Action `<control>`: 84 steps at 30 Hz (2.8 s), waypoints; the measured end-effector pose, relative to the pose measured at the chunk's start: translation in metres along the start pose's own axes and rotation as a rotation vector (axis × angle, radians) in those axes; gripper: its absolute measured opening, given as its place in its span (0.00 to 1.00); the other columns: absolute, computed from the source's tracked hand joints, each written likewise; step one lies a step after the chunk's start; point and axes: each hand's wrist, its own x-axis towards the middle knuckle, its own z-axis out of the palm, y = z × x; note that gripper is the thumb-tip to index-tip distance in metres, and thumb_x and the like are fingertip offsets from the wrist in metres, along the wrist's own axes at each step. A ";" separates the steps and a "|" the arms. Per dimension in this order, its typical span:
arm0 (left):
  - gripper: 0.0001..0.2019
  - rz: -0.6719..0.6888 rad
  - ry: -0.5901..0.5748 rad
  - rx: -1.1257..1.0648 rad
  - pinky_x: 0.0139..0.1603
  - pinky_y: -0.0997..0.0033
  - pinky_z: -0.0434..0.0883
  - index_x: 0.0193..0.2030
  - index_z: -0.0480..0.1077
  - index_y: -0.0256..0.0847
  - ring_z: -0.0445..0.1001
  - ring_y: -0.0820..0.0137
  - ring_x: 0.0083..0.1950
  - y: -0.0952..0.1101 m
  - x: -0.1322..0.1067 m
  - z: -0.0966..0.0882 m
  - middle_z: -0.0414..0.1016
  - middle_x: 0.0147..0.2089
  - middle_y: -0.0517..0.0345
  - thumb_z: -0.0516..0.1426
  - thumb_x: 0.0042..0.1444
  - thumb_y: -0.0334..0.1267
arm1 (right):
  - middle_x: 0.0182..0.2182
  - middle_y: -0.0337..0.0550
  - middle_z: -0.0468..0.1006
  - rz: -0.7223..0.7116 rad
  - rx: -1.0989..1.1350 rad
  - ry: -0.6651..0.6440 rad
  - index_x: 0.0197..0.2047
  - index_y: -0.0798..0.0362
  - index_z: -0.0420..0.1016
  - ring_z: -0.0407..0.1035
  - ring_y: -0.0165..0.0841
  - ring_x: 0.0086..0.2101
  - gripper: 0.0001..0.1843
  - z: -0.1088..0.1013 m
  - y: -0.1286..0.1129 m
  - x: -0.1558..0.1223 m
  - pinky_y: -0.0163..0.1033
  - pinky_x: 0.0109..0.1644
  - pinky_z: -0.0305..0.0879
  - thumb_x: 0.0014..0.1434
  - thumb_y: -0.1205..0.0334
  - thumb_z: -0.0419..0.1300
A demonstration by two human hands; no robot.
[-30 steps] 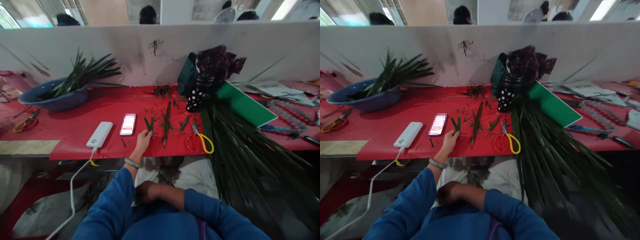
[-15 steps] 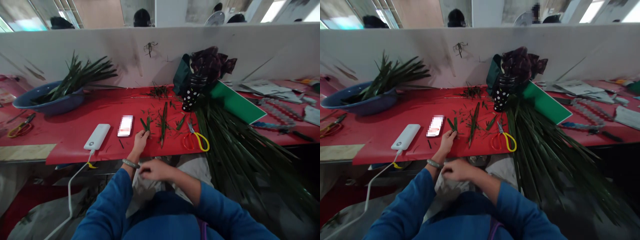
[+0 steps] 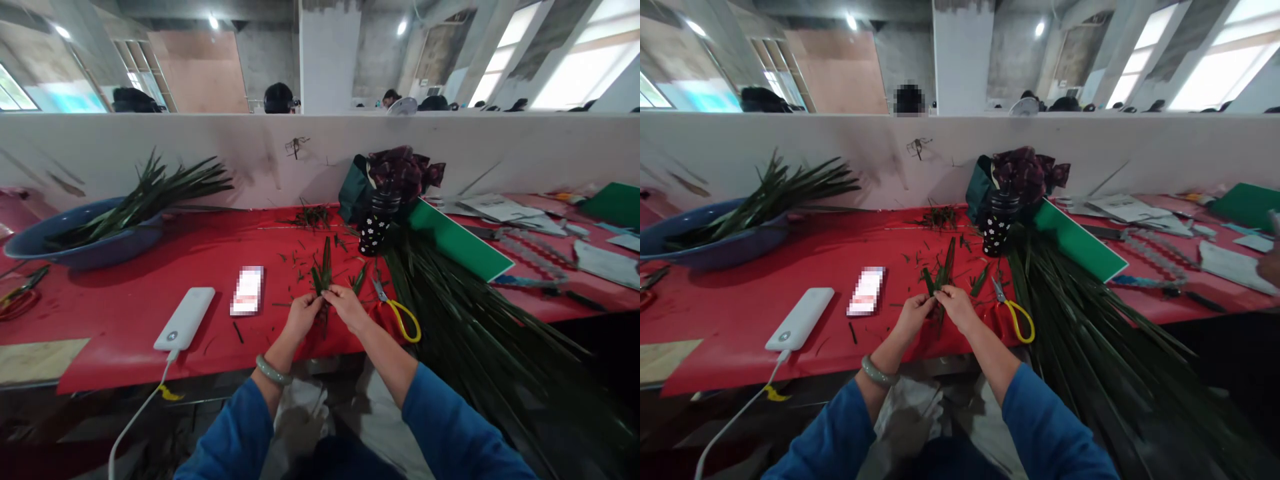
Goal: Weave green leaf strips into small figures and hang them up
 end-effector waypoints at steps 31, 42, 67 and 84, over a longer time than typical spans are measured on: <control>0.11 0.092 0.284 -0.003 0.32 0.75 0.64 0.36 0.68 0.37 0.68 0.74 0.29 -0.006 0.118 -0.019 0.72 0.30 0.57 0.54 0.44 0.36 | 0.26 0.36 0.74 0.086 0.857 0.337 0.28 0.52 0.65 0.70 0.30 0.27 0.11 0.000 -0.004 0.131 0.35 0.29 0.66 0.40 0.61 0.62; 0.13 -0.014 0.284 -0.274 0.36 0.74 0.65 0.36 0.69 0.37 0.70 0.73 0.32 -0.006 0.118 -0.025 0.73 0.32 0.56 0.57 0.41 0.38 | 0.22 0.35 0.72 0.035 0.662 0.203 0.27 0.54 0.69 0.65 0.26 0.24 0.07 0.023 0.019 0.137 0.32 0.32 0.61 0.46 0.59 0.59; 0.13 -0.119 0.210 -0.540 0.22 0.80 0.61 0.33 0.64 0.37 0.66 0.80 0.21 0.000 0.110 -0.021 0.69 0.26 0.61 0.56 0.43 0.43 | 0.16 0.33 0.67 0.105 0.613 0.193 0.31 0.53 0.66 0.61 0.26 0.14 0.13 0.023 0.017 0.129 0.30 0.13 0.55 0.46 0.52 0.56; 0.18 -0.125 0.233 -0.477 0.22 0.79 0.61 0.38 0.63 0.38 0.67 0.78 0.21 -0.002 0.112 -0.024 0.69 0.25 0.61 0.57 0.41 0.44 | 0.10 0.35 0.66 0.063 -0.177 0.129 0.15 0.52 0.65 0.60 0.26 0.13 0.13 -0.013 0.039 0.142 0.30 0.16 0.50 0.47 0.57 0.52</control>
